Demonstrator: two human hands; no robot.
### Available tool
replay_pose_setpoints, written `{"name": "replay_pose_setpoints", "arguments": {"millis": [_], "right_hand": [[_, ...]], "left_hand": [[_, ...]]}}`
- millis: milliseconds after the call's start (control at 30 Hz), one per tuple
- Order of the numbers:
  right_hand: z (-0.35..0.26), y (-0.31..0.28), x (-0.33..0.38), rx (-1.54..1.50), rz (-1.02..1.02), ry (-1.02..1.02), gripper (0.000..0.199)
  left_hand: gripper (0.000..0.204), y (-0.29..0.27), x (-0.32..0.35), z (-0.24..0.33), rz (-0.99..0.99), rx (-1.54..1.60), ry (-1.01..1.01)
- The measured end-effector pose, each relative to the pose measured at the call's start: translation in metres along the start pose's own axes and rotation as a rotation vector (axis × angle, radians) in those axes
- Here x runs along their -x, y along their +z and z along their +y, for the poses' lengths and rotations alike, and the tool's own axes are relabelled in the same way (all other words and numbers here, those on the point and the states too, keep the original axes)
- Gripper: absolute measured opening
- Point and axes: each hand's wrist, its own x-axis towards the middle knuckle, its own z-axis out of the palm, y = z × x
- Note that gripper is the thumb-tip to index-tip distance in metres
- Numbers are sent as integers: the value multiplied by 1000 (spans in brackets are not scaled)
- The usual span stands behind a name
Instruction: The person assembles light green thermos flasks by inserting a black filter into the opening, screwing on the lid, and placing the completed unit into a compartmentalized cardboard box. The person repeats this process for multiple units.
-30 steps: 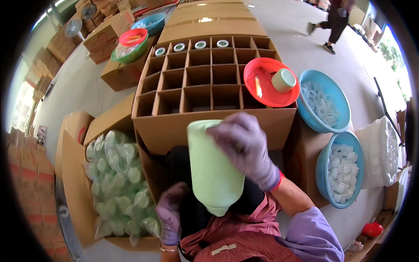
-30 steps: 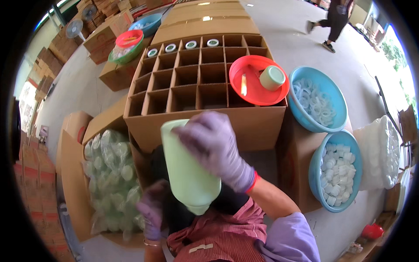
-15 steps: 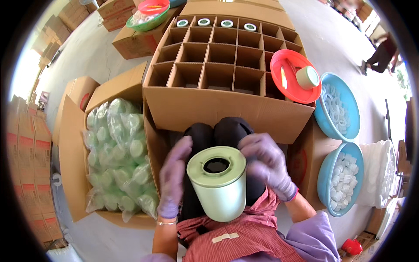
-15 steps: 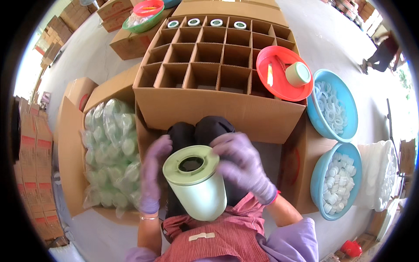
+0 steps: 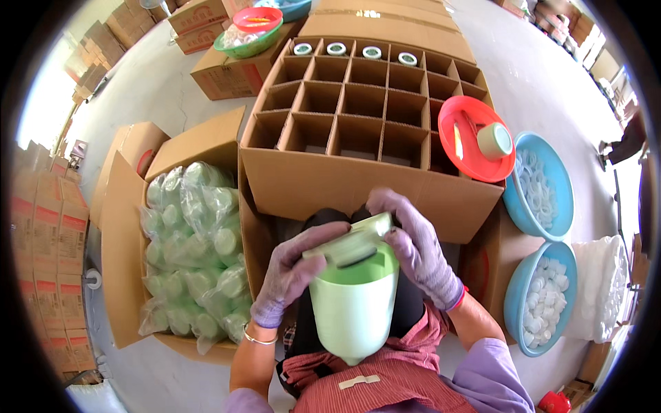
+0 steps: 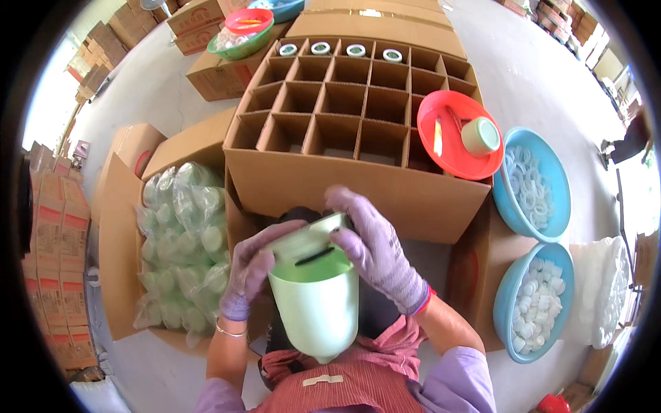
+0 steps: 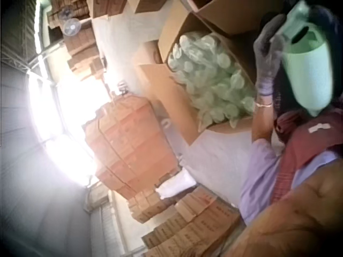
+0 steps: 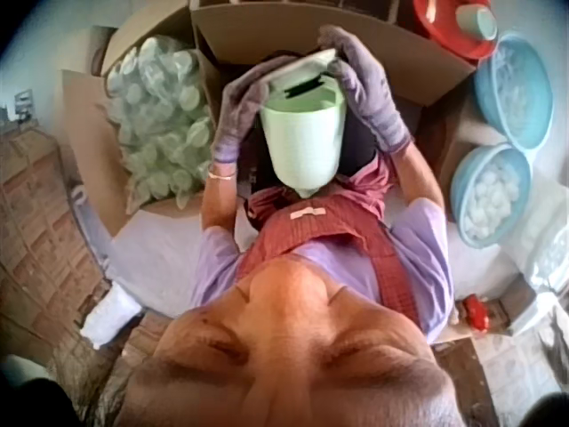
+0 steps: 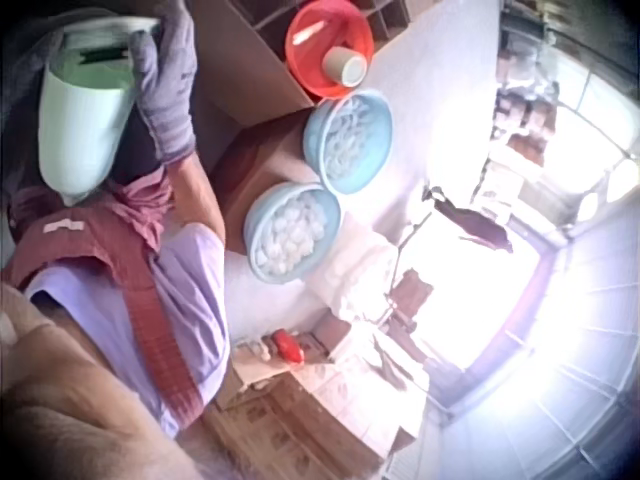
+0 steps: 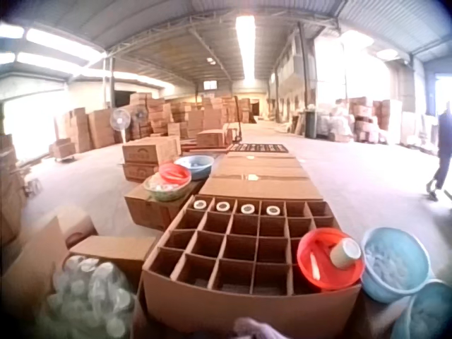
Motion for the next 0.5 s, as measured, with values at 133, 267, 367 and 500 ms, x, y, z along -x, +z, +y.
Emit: {"name": "replay_pose_setpoints", "arguments": {"millis": [133, 267, 367, 500], "right_hand": [[-7, 0, -36, 722, 19, -491, 69], [18, 13, -57, 762, -37, -487, 66], [8, 7, -69, 317, -82, -143, 80], [47, -8, -83, -331, -162, 269, 50]], "left_hand": [[56, 4, -26, -2, 281, 175, -18], [55, 4, -42, -15, 253, 160, 55], [44, 3, -44, -21, 262, -248, 90], [41, -1, -63, -25, 81, -767, 434]]}}
